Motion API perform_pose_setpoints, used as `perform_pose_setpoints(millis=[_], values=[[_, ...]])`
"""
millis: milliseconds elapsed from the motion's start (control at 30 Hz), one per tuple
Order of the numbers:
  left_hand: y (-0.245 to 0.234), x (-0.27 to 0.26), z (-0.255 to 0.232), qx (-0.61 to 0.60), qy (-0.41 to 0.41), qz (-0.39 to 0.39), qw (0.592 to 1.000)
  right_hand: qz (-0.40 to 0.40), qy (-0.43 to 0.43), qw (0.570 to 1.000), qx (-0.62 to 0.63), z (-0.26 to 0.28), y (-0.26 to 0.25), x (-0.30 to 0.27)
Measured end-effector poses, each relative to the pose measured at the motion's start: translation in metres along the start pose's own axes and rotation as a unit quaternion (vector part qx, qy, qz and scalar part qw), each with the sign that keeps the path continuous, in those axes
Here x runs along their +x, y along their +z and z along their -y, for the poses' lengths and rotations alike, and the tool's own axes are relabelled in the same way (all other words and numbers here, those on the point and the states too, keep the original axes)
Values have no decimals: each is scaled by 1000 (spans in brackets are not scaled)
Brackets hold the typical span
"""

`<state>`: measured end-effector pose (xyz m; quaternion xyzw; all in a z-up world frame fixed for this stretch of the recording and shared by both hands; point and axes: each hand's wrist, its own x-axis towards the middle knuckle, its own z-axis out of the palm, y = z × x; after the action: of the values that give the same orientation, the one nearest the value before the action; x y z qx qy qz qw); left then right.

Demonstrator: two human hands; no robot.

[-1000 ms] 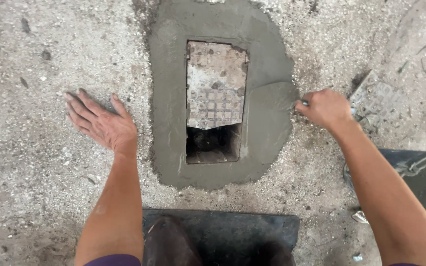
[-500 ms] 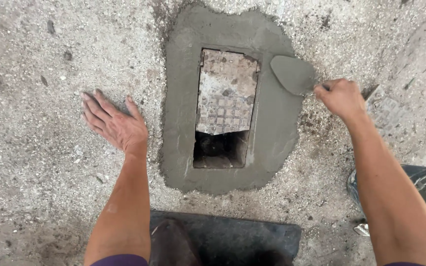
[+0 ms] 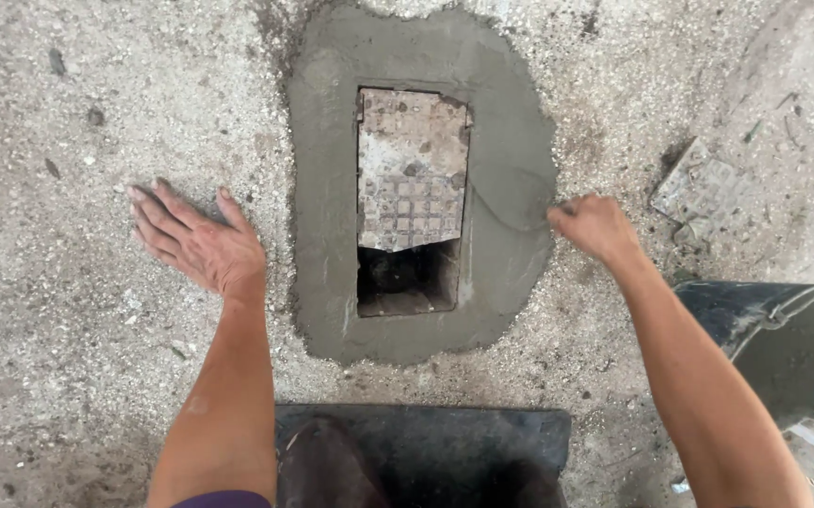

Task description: Smoothing wet cement around a rectangular hole in the ground using a trowel

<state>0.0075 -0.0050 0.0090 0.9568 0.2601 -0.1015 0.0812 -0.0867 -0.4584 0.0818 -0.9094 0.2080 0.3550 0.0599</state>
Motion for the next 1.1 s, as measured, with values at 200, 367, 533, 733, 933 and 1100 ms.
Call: perform_pose_setpoints(millis=[200,367,533,733,933,1100], values=[[-7,-2,-5,1,-18,9,1000,73,-16,997,-29,-26,63,-49],[-3,-3,-1,-36,7,-22,999,94,-1,995,-26,-27,47,-59],[-18,-9,-10,-35,-11,17,999,-1,48,991,122,-13,6,-19],[3,-7,2,-43,42,-81,995,-24,73,991,112,-8,0,4],[-8,-8,-3,-21,10,-10,1000,40,60,994,79,-18,46,-33],[3,-7,6,-32,38,-56,997,70,42,996,32,-23,86,-78]])
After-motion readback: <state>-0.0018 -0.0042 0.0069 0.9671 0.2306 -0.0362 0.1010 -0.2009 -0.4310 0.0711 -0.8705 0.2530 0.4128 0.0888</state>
